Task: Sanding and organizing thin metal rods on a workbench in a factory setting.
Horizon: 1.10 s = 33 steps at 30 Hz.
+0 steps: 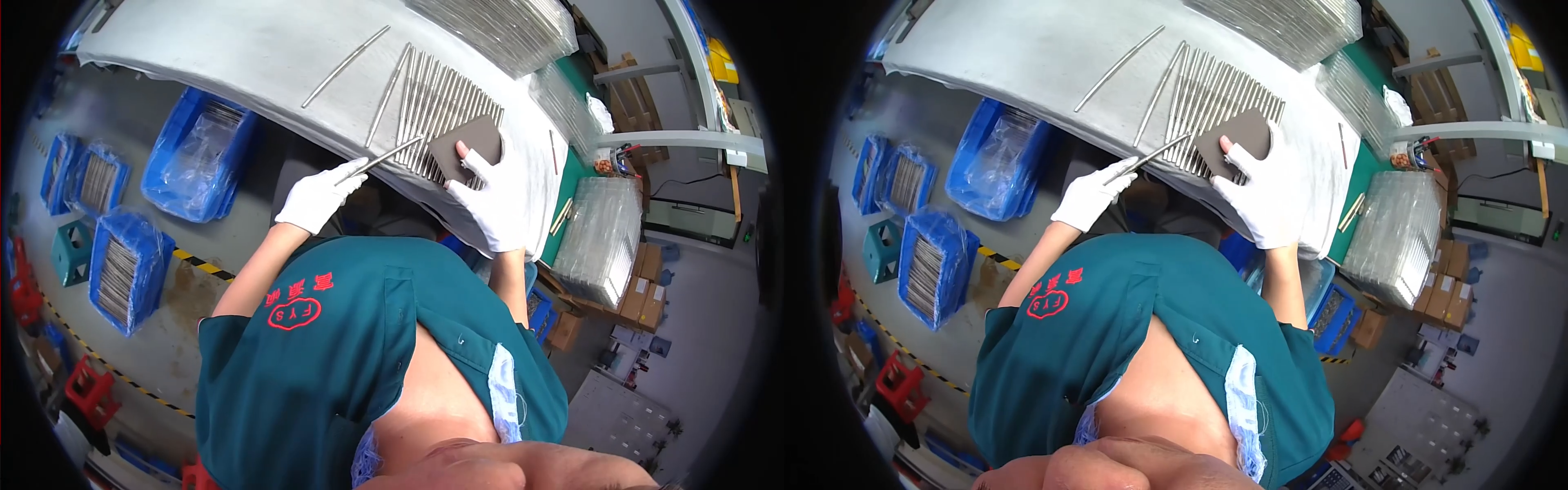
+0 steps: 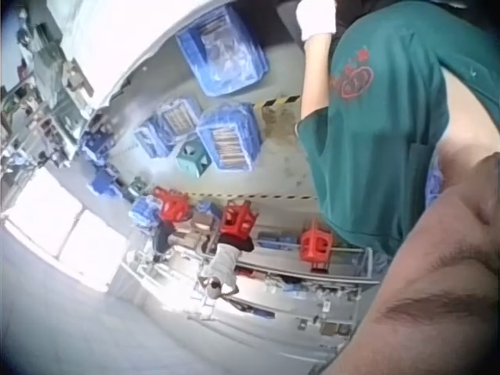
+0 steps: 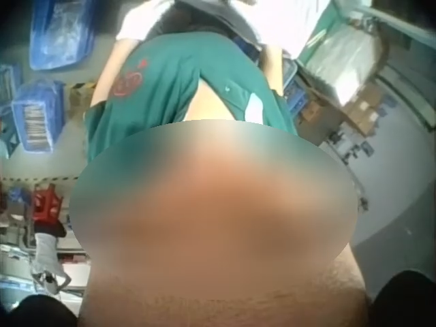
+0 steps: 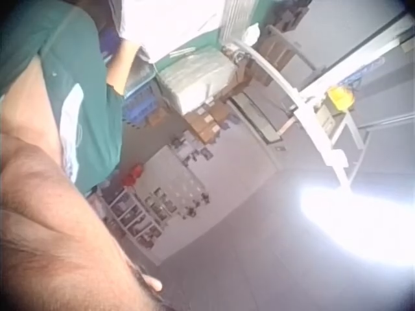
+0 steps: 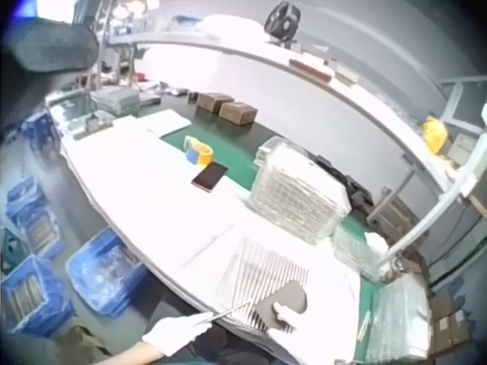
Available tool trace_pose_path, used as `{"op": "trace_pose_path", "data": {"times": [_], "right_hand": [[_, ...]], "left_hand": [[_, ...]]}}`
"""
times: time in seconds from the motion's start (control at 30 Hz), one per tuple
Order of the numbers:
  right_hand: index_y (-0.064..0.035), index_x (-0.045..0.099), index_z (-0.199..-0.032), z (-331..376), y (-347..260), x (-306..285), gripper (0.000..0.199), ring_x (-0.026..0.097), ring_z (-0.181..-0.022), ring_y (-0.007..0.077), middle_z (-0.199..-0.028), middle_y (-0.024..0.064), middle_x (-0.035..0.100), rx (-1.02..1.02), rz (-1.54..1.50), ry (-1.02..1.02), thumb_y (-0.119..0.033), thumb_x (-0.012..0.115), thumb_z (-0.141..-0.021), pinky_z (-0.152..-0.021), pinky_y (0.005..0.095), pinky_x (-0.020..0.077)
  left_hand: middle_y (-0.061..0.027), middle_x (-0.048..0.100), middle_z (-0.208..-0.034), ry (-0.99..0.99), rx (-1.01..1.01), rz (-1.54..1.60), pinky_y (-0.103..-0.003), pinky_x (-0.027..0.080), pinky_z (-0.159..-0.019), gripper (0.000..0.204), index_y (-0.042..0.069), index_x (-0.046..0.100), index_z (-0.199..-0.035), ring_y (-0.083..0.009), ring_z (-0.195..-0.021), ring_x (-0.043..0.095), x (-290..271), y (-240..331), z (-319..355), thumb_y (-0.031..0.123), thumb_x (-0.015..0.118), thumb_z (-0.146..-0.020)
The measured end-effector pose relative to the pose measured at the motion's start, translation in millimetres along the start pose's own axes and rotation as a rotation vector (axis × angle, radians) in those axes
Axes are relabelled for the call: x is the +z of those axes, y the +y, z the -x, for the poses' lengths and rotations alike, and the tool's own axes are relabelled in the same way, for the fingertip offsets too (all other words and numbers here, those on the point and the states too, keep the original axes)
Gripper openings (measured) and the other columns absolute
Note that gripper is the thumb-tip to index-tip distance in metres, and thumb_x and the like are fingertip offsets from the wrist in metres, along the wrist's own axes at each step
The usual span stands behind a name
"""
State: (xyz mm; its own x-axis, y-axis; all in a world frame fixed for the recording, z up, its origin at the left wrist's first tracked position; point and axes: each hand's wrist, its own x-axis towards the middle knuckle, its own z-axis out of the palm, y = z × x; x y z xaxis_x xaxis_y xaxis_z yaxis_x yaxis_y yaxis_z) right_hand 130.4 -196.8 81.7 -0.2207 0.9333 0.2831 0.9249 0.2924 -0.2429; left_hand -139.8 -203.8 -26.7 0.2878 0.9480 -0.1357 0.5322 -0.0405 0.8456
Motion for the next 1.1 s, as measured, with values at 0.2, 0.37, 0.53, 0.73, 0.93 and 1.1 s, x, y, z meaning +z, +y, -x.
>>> {"op": "trace_pose_path", "data": {"times": [0.2, 0.37, 0.53, 0.73, 0.93, 1.1], "right_hand": [[-0.0256, 0.073, -0.109, -27.9, -19.1, 14.2, 0.046, 0.055, -0.11, 0.0381, -0.13, 0.0253, 0.052, -0.112, 0.117, 0.004, -0.033, 0.079, -0.064, -0.092, 0.0429, 0.043], [-0.0235, 0.073, -0.107, -36.8, -23.5, 21.5, 0.043, 0.054, -0.113, 0.039, -0.132, 0.0266, 0.051, -0.127, 0.054, 0.042, -0.031, 0.077, -0.065, -0.091, 0.0436, 0.0426], [-0.0243, 0.073, -0.106, -20.8, -18.7, 7.6, 0.043, 0.055, -0.11, 0.0375, -0.128, 0.0255, 0.054, -0.109, 0.089, -0.008, -0.031, 0.078, -0.064, -0.09, 0.0433, 0.0424], [-0.0237, 0.073, -0.107, -34.9, -26.6, 19.9, 0.045, 0.056, -0.109, 0.0354, -0.124, 0.0245, 0.056, -0.122, 0.155, 0.08, -0.031, 0.078, -0.063, -0.086, 0.0429, 0.0432], [-0.0226, 0.074, -0.11, 9.0, -3.6, -4.0, 0.051, 0.057, -0.11, 0.0377, -0.132, 0.0233, 0.051, 0.02, 0.051, -0.049, -0.032, 0.081, -0.061, -0.092, 0.0425, 0.0483], [-0.0251, 0.073, -0.109, -21.1, -27.5, 0.1, 0.046, 0.056, -0.109, 0.0386, -0.13, 0.0272, 0.052, -0.019, 0.144, -0.104, -0.034, 0.079, -0.064, -0.093, 0.0444, 0.0437]], "left_hand": [[-0.0082, 0.07, -0.103, -0.143, -0.212, 0.115, -0.035, 0.053, -0.077, 0.041, 0.026, 0.059, -0.132, -0.0248, -0.079, 0.067, 1.3, -3.3, -2.8, 0.041, 0.056, -0.094], [-0.0061, 0.069, -0.099, 0.094, 0.105, -0.239, -0.035, 0.053, -0.073, 0.039, 0.031, 0.057, -0.133, -0.0251, -0.079, 0.066, 3.5, -9.0, 0.8, 0.04, 0.053, -0.095], [-0.005, 0.067, -0.092, 0.028, 0.066, -0.165, -0.036, 0.053, -0.067, 0.04, 0.033, 0.054, -0.135, -0.0265, -0.077, 0.065, 3.3, -11.6, -0.5, 0.039, 0.052, -0.096], [-0.0047, 0.058, -0.077, 0.188, 0.211, -0.508, -0.037, 0.049, -0.055, 0.039, 0.038, 0.054, -0.135, -0.0254, -0.063, 0.06, 0.1, -3.9, 1.7, 0.038, 0.052, -0.096], [-0.0031, 0.055, -0.072, 0.273, 0.23, -0.462, -0.035, 0.048, -0.052, 0.04, 0.04, 0.055, -0.133, -0.0233, -0.058, 0.057, 4.7, -10.3, 2.9, 0.038, 0.056, -0.093], [-0.0023, 0.055, -0.073, 0.281, 0.327, -0.444, -0.034, 0.049, -0.054, 0.038, 0.036, 0.058, -0.132, -0.0206, -0.06, 0.057, 6.6, -21.4, -2.5, 0.035, 0.057, -0.094]]}}
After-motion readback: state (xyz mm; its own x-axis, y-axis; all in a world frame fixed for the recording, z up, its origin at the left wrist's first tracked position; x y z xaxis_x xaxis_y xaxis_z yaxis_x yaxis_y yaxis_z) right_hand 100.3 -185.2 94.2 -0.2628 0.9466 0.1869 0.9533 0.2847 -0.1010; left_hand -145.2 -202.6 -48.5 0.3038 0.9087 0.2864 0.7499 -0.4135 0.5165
